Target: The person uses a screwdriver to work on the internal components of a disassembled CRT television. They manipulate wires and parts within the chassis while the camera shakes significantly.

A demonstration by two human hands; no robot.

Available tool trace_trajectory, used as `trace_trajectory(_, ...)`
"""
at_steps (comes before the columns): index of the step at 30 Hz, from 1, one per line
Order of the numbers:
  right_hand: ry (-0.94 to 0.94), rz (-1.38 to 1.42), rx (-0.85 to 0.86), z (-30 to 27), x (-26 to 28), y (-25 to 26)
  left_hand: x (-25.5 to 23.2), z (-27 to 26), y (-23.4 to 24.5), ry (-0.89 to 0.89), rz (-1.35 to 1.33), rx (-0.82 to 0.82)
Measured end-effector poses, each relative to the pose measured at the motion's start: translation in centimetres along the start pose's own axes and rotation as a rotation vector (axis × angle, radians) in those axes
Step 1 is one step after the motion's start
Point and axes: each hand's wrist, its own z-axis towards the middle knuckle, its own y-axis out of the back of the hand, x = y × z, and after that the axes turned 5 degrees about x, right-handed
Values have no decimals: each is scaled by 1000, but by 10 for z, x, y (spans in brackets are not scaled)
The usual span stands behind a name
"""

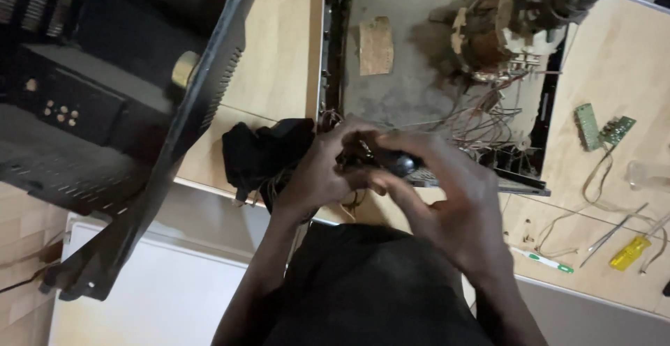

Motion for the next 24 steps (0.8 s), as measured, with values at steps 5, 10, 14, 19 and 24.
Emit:
trace_trajectory(5,-34,-72,-33,-14,-15,0,-3,-11,19,-18,167,-78)
trace_trajectory(10,-97,-130,-95,-27,-26,2,-4,-19,28,55,173,-98)
trace_trajectory(14,-132,-135,-150,-24,-19,7,-1,-18,28,58,149,-104)
trace_trajectory(19,-166,-179,-193,-32,-17,11,7,-16,27,41,142,-113)
trace_trajectory(24,-104,-72,-314,-35,-13,16,11,-14,28,38,225,-127)
